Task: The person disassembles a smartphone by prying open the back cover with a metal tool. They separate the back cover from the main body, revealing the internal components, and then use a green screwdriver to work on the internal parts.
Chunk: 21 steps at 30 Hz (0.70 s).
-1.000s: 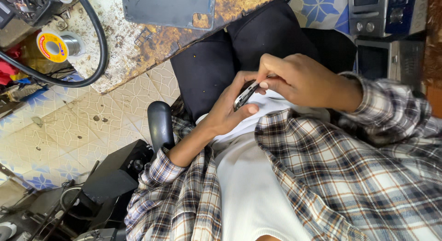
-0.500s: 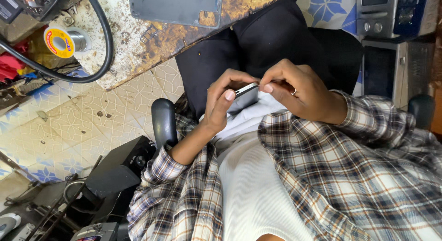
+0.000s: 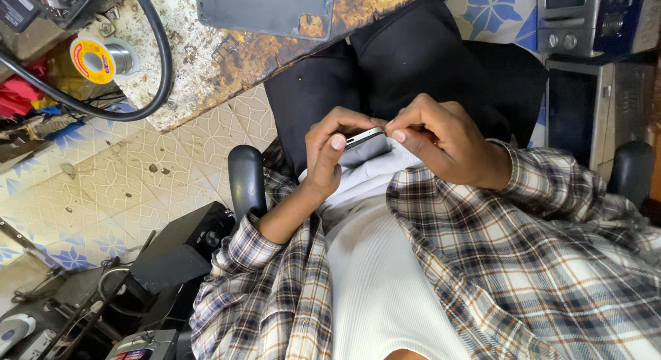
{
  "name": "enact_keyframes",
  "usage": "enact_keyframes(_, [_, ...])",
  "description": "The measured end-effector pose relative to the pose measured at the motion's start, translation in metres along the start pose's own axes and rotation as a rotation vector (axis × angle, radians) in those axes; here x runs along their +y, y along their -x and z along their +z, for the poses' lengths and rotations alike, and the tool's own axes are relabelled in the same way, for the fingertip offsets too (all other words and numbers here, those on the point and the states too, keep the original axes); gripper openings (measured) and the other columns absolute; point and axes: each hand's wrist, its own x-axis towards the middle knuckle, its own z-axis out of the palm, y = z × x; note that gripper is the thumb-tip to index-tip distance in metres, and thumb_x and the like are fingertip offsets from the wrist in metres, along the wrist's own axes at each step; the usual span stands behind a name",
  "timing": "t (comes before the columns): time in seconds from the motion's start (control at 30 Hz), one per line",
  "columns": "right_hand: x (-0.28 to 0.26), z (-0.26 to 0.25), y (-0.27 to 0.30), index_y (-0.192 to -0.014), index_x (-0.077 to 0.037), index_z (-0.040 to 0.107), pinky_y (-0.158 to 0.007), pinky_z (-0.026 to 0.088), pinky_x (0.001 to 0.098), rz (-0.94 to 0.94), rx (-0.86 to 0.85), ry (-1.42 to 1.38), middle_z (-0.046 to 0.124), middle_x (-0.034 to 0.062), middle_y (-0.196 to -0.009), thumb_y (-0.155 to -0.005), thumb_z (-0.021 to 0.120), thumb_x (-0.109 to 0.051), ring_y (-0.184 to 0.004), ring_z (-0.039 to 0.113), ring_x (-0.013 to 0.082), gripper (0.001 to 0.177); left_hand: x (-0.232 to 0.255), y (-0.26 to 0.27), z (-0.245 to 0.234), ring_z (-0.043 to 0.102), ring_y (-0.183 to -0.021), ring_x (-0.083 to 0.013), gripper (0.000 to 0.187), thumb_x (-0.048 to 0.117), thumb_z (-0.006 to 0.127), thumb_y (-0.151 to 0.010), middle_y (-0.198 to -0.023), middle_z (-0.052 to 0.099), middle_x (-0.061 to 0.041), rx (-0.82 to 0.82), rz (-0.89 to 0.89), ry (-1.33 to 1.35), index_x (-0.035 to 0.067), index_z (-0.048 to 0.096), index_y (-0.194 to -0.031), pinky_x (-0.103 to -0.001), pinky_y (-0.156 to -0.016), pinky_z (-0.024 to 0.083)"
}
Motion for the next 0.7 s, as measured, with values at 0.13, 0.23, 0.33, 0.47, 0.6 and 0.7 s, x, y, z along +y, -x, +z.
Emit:
enact_keyframes(0.13, [-0.011,-0.012,-0.011,-0.102,0.003,0.064,-0.047,0.036,0.0295,0.091,-0.102,-0.005,0.055,0.0073,-0.057,-0.101,0.057,-0.008,-0.045,0.046,0.0180,0.013,-0.010,0.010,-0.002,0.076,-0.087,-0.0223,0.057,0.050,0.042,-0.100,-0.091,0.077,-0.016,0.017,-0.015,-0.026,-0.001,0.069,-0.103,-0.032,-0.079,0.058])
enact_keyframes(0.23, [-0.015,-0.016,-0.016,-0.093,0.002,0.063,-0.046,0.036,0.0307,0.119,-0.172,-0.005,0.055,0.0075,-0.055,-0.101,0.057,-0.008,-0.043,0.047,0.0187,0.014,-0.015,0.014,-0.002,0.076,-0.089,-0.0223,0.057,0.049,0.041,-0.102,-0.093,0.078,-0.015,0.018,-0.017,-0.044,0.000,0.070,-0.104,-0.032,-0.081,0.058])
enact_keyframes(0.33, [-0.013,-0.015,-0.016,-0.092,0.000,0.060,-0.046,0.037,0.0337,0.097,-0.179,0.095,0.052,0.0082,-0.056,-0.102,0.057,-0.009,-0.044,0.050,0.0237,0.014,-0.013,0.012,-0.001,0.075,-0.093,-0.0231,0.057,0.049,0.041,-0.103,-0.095,0.078,-0.016,0.038,-0.026,-0.061,0.000,0.070,-0.105,-0.033,-0.082,0.058])
enact_keyframes(0.47, [0.005,0.001,-0.008,-0.094,-0.003,0.058,-0.052,0.045,0.0422,-0.085,-0.105,0.536,0.052,0.0107,-0.059,-0.105,0.052,-0.007,-0.051,0.056,0.0354,0.014,-0.010,0.006,-0.003,0.071,-0.094,-0.0234,0.056,0.049,0.041,-0.104,-0.098,0.075,-0.019,0.082,-0.047,-0.117,0.000,0.067,-0.109,-0.036,-0.084,0.056])
enact_keyframes(0.6, [0.025,0.020,0.003,-0.102,-0.006,0.062,-0.058,0.048,0.0398,-0.128,0.039,0.696,0.055,0.0051,-0.067,-0.105,0.052,-0.008,-0.058,0.060,0.0311,0.010,-0.011,0.010,-0.006,0.062,-0.092,-0.0195,0.057,0.051,0.045,-0.103,-0.095,0.069,-0.018,0.100,-0.100,-0.172,0.000,0.065,-0.115,-0.033,-0.080,0.051])
enact_keyframes(0.7, [0.011,0.018,-0.005,-0.105,-0.002,0.061,-0.059,0.050,0.0457,0.000,0.040,0.527,0.060,0.0134,-0.067,-0.106,0.053,-0.011,-0.062,0.062,0.0394,0.012,-0.008,0.008,-0.004,0.061,-0.089,-0.0186,0.057,0.053,0.045,-0.103,-0.097,0.069,-0.017,0.120,-0.114,-0.195,0.002,0.067,-0.114,-0.032,-0.081,0.049])
